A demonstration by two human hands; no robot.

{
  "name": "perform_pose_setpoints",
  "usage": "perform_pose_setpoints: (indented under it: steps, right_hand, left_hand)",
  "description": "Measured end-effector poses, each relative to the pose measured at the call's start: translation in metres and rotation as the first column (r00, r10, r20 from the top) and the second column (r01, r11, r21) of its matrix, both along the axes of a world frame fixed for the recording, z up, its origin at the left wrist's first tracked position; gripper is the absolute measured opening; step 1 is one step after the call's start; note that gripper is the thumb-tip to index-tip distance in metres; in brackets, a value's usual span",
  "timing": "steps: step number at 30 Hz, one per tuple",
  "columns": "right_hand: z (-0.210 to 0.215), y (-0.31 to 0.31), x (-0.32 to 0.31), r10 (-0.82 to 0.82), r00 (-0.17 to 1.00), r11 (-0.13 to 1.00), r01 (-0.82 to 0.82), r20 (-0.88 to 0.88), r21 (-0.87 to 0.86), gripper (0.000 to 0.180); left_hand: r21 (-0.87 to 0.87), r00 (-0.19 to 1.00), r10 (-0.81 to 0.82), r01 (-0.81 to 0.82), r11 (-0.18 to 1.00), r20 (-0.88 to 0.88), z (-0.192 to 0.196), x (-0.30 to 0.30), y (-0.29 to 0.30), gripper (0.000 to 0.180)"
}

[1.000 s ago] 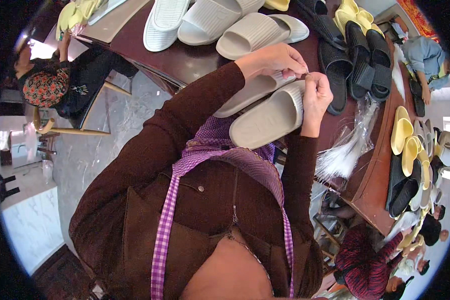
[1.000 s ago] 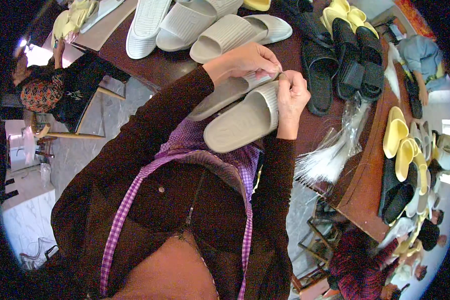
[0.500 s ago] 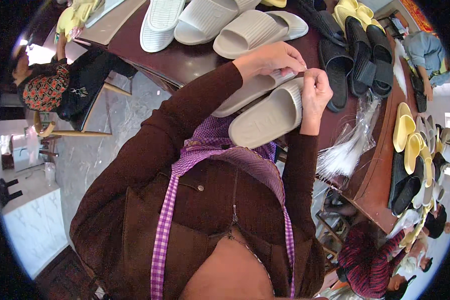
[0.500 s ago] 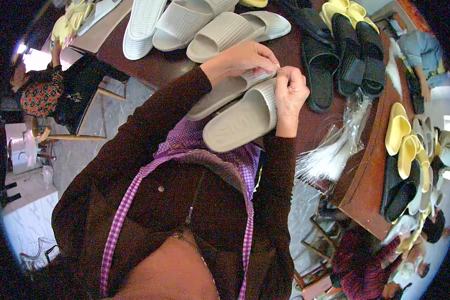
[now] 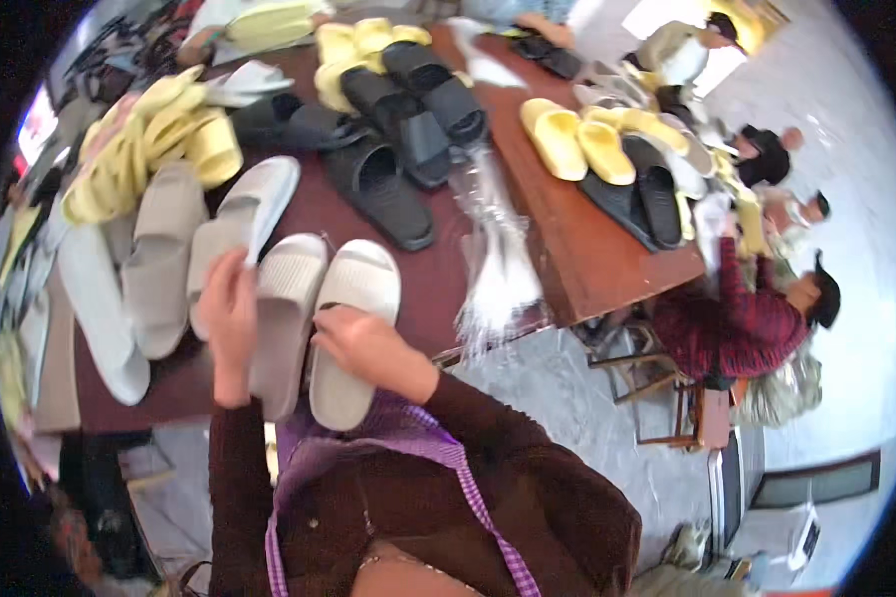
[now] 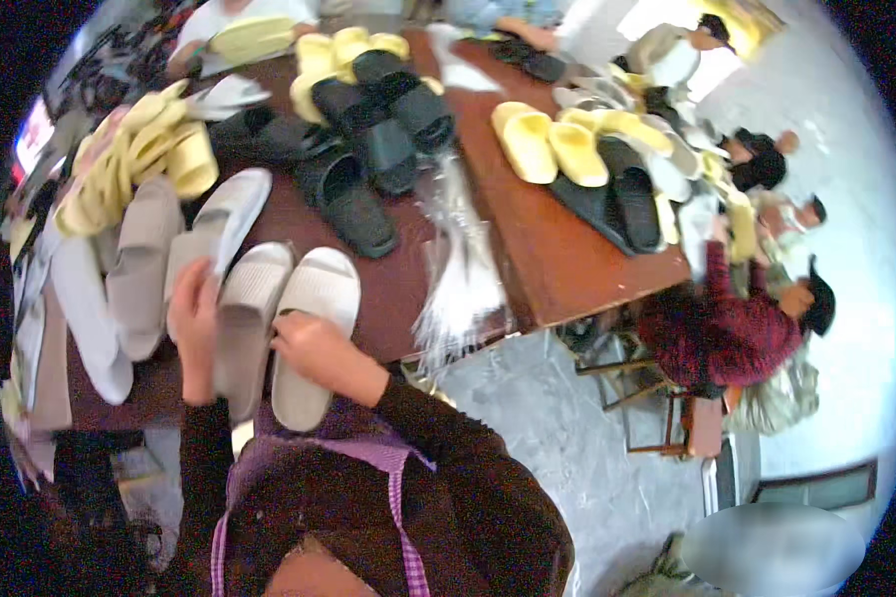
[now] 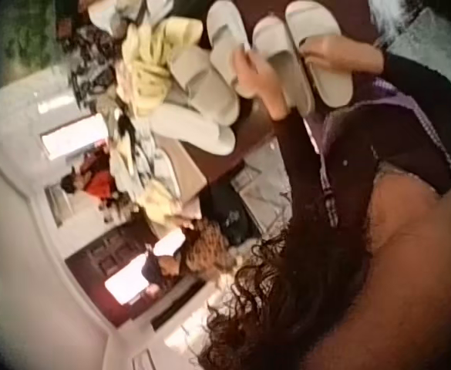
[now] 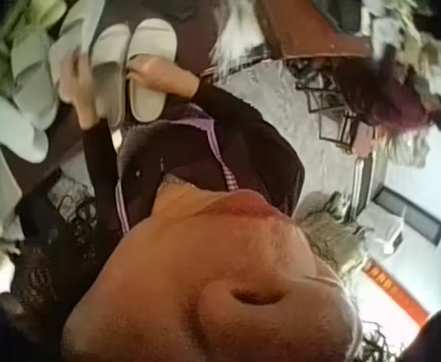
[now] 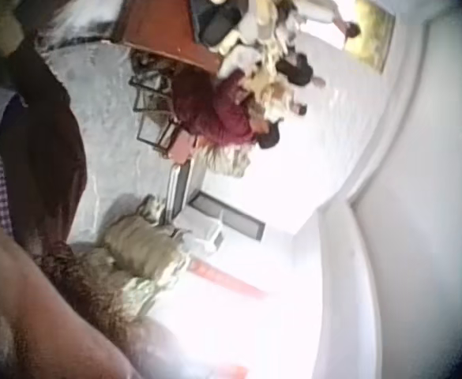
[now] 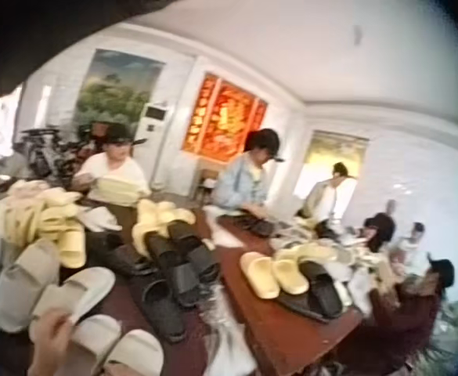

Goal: The person fastens pairs of slippers together by threading and attaching plastic ties through them by hand on the table.

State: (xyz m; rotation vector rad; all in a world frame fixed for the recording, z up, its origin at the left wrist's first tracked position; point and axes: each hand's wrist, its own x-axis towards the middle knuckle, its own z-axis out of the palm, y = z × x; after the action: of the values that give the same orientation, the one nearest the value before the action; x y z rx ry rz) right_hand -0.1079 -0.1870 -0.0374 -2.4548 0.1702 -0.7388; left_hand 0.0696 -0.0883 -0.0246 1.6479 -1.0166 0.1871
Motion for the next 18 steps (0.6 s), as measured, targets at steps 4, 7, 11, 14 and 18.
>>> perform_pose_setpoints:
  steps: [4, 7, 11, 14, 18]
  right_hand:
    - [-0.004, -0.011, 0.002, -0.177, 0.983, 0.983, 0.179, 0.049, -0.033, 0.03]
    - [-0.005, -0.011, 0.012, -0.221, 0.975, 0.975, 0.221, -0.025, 0.004, 0.033]
    - [-0.002, -0.008, 0.03, -0.275, 0.947, 0.955, 0.29, -0.168, 0.068, 0.041]
    - [-0.001, -0.005, 0.033, -0.301, 0.926, 0.941, 0.327, -0.227, 0.087, 0.047]
    - [-0.006, -0.001, 0.034, -0.35, 0.913, 0.924, 0.373, -0.21, 0.083, 0.052]
  left_hand:
    - [-0.133, 0.985, 0.068, -0.048, 0.99, 0.156, 0.004, -0.009, 0.026, 0.025]
    - [-0.103, 0.906, 0.307, -0.29, 0.952, 0.29, -0.005, -0.004, 0.047, 0.026]
    - [-0.107, 0.931, 0.318, -0.303, 0.947, 0.178, -0.031, 0.009, 0.055, 0.025]
    - [-0.102, 0.946, 0.293, -0.281, 0.954, 0.137, -0.051, 0.015, 0.059, 0.024]
    - [-0.148, 0.955, 0.294, -0.285, 0.947, 0.039, -0.062, 0.019, 0.062, 0.023]
